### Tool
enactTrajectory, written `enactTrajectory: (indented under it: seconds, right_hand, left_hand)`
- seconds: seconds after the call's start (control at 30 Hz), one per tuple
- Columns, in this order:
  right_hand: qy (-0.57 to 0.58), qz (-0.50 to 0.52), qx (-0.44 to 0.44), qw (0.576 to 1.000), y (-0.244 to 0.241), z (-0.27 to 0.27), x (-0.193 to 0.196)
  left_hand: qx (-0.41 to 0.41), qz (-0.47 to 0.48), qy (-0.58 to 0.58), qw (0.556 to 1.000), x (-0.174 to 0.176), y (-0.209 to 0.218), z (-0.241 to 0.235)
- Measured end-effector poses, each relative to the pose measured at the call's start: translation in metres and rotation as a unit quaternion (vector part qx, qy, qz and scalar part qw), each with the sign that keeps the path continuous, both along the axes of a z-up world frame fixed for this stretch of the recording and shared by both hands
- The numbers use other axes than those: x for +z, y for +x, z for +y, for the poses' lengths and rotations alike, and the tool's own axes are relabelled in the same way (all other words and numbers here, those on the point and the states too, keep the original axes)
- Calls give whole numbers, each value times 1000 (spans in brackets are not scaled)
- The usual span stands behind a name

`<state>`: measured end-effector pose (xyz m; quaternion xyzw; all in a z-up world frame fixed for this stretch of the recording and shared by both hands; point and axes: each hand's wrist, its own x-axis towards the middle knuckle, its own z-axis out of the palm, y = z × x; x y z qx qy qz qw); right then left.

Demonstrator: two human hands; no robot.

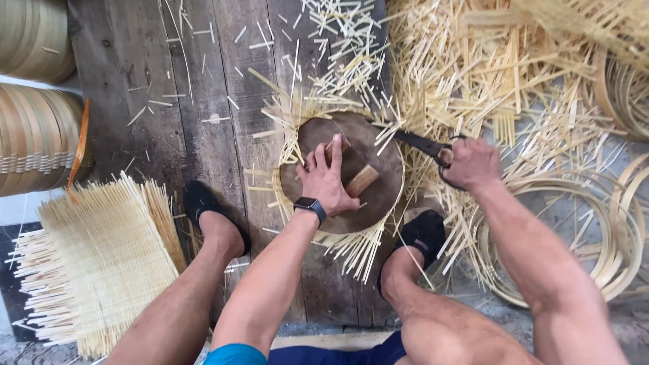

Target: Weaving bamboo strips into a mat and fitting it into circular wooden frames for steamer or basket construction.

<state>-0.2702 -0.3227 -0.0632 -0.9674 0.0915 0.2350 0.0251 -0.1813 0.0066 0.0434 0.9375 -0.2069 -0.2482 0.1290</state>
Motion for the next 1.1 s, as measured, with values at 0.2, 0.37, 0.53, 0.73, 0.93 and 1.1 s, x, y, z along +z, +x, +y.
enactTrajectory:
  seconds: [0.2,0.37,0.53,0.73,0.93,1.1]
  right_hand:
    - [-72,-214,50,973,38,44,27]
    - [22,27,-13,999,11,-14,8]
    - [-35,-25,55,998,23,19,51]
    - [-22,-61,38,997,39,44,32]
    - [17,-27,4,999,-1,3,-13]
    - [-29,-47,30,998,31,38,60]
  left_hand:
    - [-12,-8,21,1000,0,4,3]
    - [-109,8,23,994,3,10,18]
    - [-146,-3,19,989,6,12,13]
    - [-163,13,22,986,6,15,18]
    - [-31,-70,3,997,-23,-28,5]
    - [336,-75,-19,939,-29,-46,-35]
